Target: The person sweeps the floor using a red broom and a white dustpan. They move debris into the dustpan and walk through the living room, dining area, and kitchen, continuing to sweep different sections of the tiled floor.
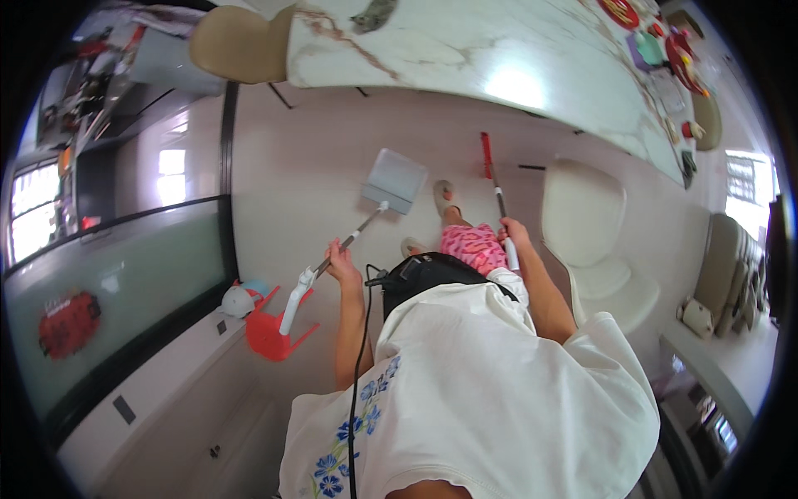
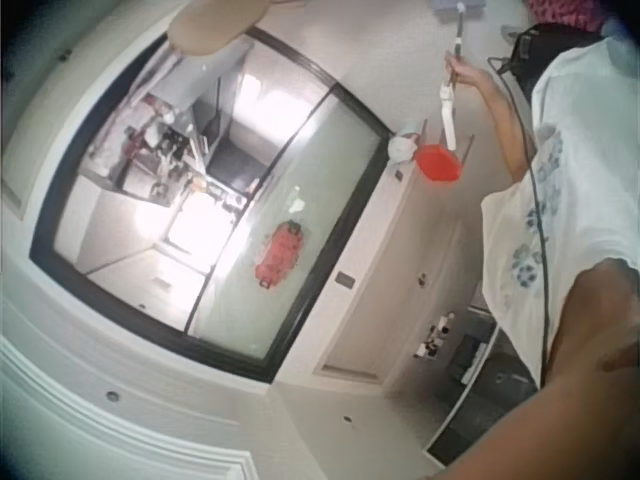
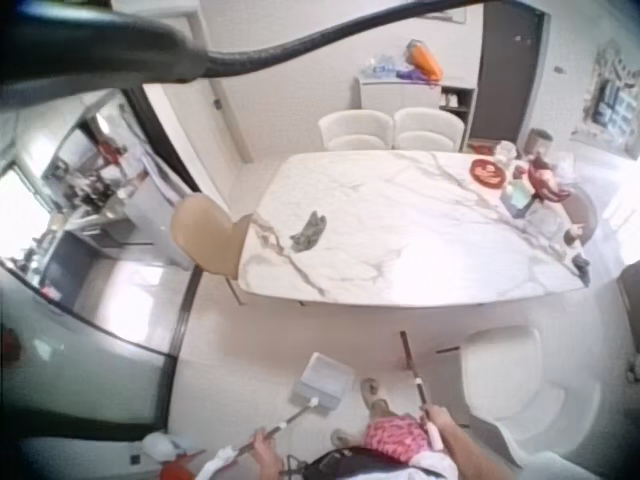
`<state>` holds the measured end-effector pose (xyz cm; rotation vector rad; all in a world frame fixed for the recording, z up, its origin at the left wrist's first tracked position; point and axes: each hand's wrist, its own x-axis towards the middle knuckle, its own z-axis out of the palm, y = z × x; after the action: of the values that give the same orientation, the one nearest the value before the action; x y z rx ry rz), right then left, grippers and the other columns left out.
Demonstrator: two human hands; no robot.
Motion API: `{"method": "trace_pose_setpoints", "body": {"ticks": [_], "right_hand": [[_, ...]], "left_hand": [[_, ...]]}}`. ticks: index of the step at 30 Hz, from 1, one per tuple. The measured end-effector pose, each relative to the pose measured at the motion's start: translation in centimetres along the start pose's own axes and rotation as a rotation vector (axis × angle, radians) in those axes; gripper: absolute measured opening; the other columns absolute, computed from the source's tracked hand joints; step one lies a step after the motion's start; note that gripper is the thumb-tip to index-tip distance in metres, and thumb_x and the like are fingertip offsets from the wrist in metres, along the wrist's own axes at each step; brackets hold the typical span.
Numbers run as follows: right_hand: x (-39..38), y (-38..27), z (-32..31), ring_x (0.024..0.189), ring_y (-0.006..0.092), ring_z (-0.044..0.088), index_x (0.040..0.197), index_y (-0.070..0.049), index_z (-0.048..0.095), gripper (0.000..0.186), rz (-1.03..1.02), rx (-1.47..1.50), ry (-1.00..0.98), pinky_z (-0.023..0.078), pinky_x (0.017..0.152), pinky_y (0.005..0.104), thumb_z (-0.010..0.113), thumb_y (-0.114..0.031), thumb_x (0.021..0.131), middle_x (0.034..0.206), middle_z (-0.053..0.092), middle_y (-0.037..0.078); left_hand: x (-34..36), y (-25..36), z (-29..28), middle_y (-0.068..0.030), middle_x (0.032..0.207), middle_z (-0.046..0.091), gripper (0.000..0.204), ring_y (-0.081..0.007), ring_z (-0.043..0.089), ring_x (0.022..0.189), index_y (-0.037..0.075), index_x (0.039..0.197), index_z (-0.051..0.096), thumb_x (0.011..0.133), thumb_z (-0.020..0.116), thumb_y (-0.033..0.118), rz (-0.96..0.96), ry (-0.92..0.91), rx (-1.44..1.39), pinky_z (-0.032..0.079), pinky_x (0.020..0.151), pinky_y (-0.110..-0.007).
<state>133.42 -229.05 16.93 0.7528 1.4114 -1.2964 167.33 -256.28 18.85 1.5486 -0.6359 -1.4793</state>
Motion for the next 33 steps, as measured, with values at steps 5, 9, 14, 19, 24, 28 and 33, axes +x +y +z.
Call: {"method": "trace_pose_setpoints", "body": {"ticks": [5, 9, 14, 19, 24, 28, 33], "right_hand": [[3.2, -4.8, 2.6, 0.041, 0.0141, 0.040, 0.073, -0.009, 0.046, 0.017, -0.136, -0.289, 0.018, 0.034, 0.035, 0.0308, 0.057, -0.016, 0.084, 0.055, 0.043, 0.003], [5.8, -6.0, 3.6, 0.041, 0.0196, 0.046, 0.077, -0.004, 0.053, 0.013, -0.442, -0.692, -0.083, 0.038, 0.036, 0.0365, 0.056, -0.015, 0.082, 0.054, 0.046, 0.007], [2.4, -9.9, 8.9, 0.041, 0.0191, 0.048, 0.089, -0.004, 0.057, 0.012, -0.147, -0.571, -0.023, 0.040, 0.036, 0.0348, 0.057, -0.015, 0.082, 0.055, 0.049, 0.008], [6.4, -13.0, 10.6, 0.051, 0.0175, 0.058, 0.089, -0.003, 0.063, 0.018, -0.407, -1.167, -0.254, 0.048, 0.043, 0.0332, 0.054, -0.018, 0.085, 0.062, 0.059, 0.008], [3.6, -13.0, 22.6, 0.048, 0.0124, 0.047, 0.101, -0.007, 0.058, 0.020, -0.145, -1.215, -0.235, 0.039, 0.041, 0.0316, 0.060, -0.019, 0.085, 0.058, 0.048, 0.002], [-0.1, -11.9, 30.4, 0.046, 0.0126, 0.045, 0.092, -0.008, 0.055, 0.013, -0.123, -1.319, -0.302, 0.037, 0.040, 0.0315, 0.060, -0.019, 0.086, 0.059, 0.046, 0.002], [1.2, -11.3, 41.2, 0.051, 0.0123, 0.053, 0.092, -0.004, 0.059, 0.017, -0.390, -1.686, -0.482, 0.042, 0.044, 0.0282, 0.059, -0.020, 0.087, 0.063, 0.057, 0.004]], "left_hand": [[-0.4, 2.1, 2.5, -0.0016, 0.095, 0.055, 0.027, -0.0127, 0.051, 0.093, 0.004, 0.102, 0.060, 0.092, 0.059, 0.029, -0.012, 0.063, -0.056, 0.041, 0.089, -0.030], [-1.9, 0.8, 1.7, -0.0036, 0.103, 0.058, 0.028, -0.0136, 0.053, 0.098, 0.005, 0.101, 0.059, 0.093, 0.058, 0.032, 0.002, 0.142, -0.123, 0.041, 0.090, -0.031], [-2.1, 2.8, 1.7, -0.0084, 0.109, 0.062, 0.027, -0.0188, 0.056, 0.094, 0.008, 0.094, 0.052, 0.094, 0.057, 0.035, 0.046, 0.282, -0.117, 0.044, 0.089, -0.037], [0.5, 2.1, -0.8, -0.0022, 0.093, 0.056, 0.026, -0.0139, 0.053, 0.092, 0.008, 0.097, 0.061, 0.093, 0.057, 0.034, 0.071, 0.381, -0.282, 0.044, 0.089, -0.035], [4.0, 3.3, -1.7, -0.0001, 0.087, 0.057, 0.012, -0.0112, 0.054, 0.087, 0.011, 0.090, 0.059, 0.091, 0.058, 0.023, -0.024, 0.502, -0.542, 0.045, 0.084, -0.029], [7.9, 3.6, -2.9, 0.0009, 0.088, 0.060, 0.017, -0.0080, 0.054, 0.077, 0.010, 0.089, 0.061, 0.091, 0.063, 0.027, -0.029, 0.520, -0.485, 0.045, 0.075, -0.023], [13.7, 8.4, -3.2, -0.0001, 0.093, 0.063, 0.025, -0.0075, 0.054, 0.082, 0.007, 0.092, 0.064, 0.094, 0.059, 0.031, -0.038, 0.573, -0.483, 0.042, 0.078, -0.023]]}}
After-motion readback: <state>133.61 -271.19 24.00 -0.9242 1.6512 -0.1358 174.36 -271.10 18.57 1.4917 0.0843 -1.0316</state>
